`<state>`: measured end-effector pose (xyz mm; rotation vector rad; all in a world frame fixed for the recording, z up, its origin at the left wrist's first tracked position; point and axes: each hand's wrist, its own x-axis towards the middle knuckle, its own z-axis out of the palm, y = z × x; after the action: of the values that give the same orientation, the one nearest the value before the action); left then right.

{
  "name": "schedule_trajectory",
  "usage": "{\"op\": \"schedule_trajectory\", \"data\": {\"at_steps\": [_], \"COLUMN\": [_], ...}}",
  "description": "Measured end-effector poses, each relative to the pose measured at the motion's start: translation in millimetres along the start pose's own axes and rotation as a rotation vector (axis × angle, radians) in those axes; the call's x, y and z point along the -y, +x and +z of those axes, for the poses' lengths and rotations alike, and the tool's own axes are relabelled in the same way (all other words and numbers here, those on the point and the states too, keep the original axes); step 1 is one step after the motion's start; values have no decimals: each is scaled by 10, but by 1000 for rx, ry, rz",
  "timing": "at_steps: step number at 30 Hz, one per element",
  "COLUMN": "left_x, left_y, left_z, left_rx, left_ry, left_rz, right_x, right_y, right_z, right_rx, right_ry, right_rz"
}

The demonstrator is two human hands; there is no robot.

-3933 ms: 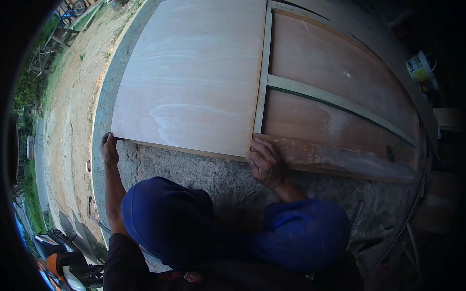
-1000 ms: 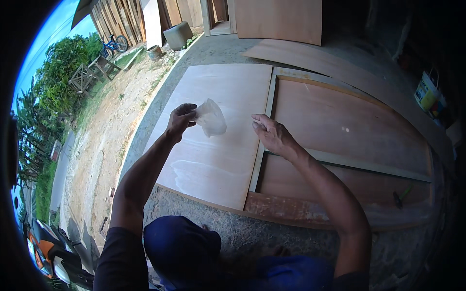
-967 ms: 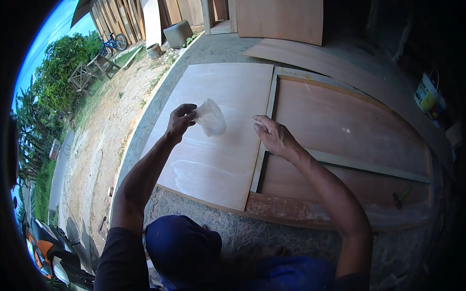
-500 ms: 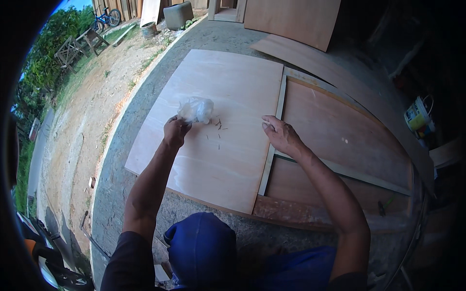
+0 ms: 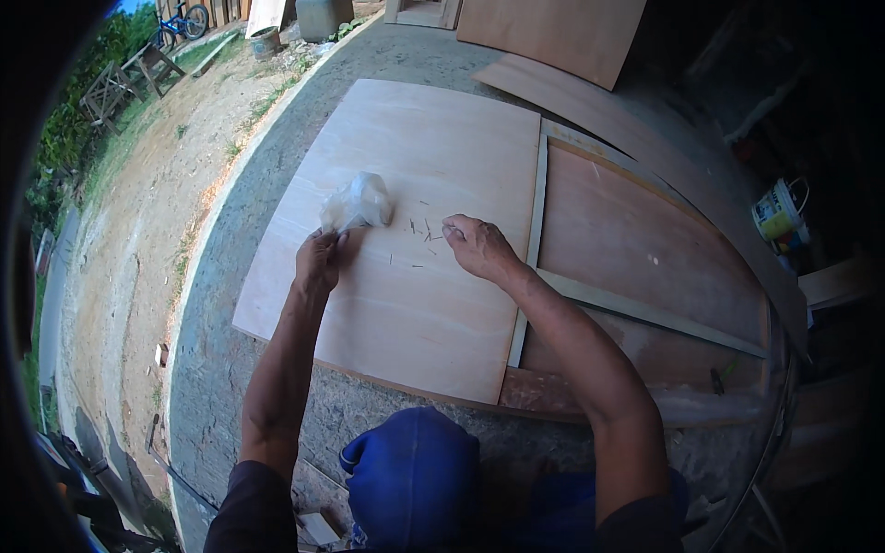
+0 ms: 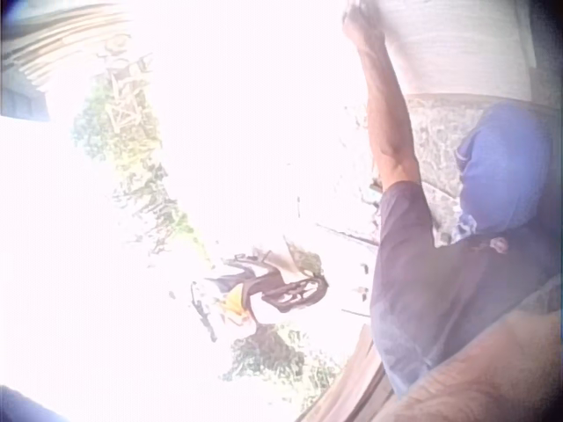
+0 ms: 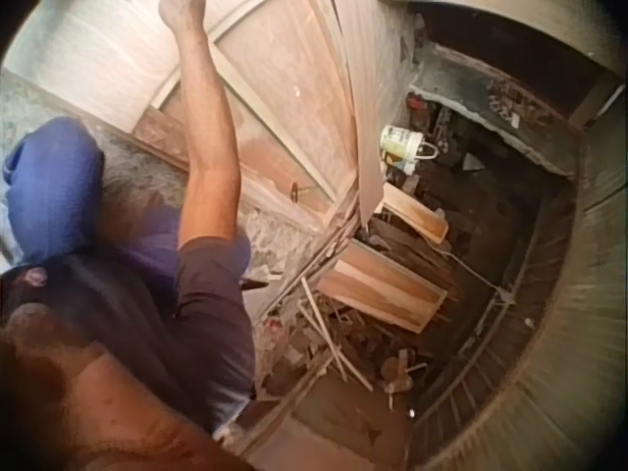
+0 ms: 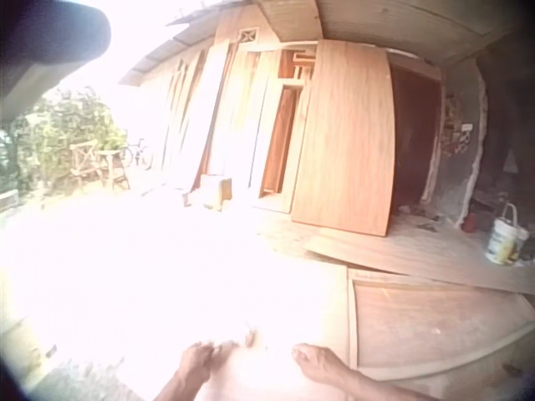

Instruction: The person hammers nails into wooden strips attached to a large plywood sheet to assemble a frame. They work on the floor, positioning the strips and securing them with a hammer. The person also handles a smaller plywood piece and a bag of nails.

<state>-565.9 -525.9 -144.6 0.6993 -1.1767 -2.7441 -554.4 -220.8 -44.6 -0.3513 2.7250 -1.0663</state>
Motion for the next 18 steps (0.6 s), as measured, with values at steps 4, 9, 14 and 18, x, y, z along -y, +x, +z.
{"op": "schedule_trajectory", "data": {"at_steps": [4,9,14,18], "left_x": [-83,-247,158,343], "left_y": [-198,-900,-1045,-1234], "left_z": [-29,170,339,843], "left_rx": [-37,-282,159,412], "left_ry": [126,679,867,1095], "left_rz": [3,493,504,696], "right_x": [-166,-154,-237,-96], "right_y": [98,75,140,30], "right_z": [167,501,724,482], "right_rx": [-1,-9,-150,125], "right_ry": [-23,-138,-287,32], "right_rz": [26,142,58,-122]}}
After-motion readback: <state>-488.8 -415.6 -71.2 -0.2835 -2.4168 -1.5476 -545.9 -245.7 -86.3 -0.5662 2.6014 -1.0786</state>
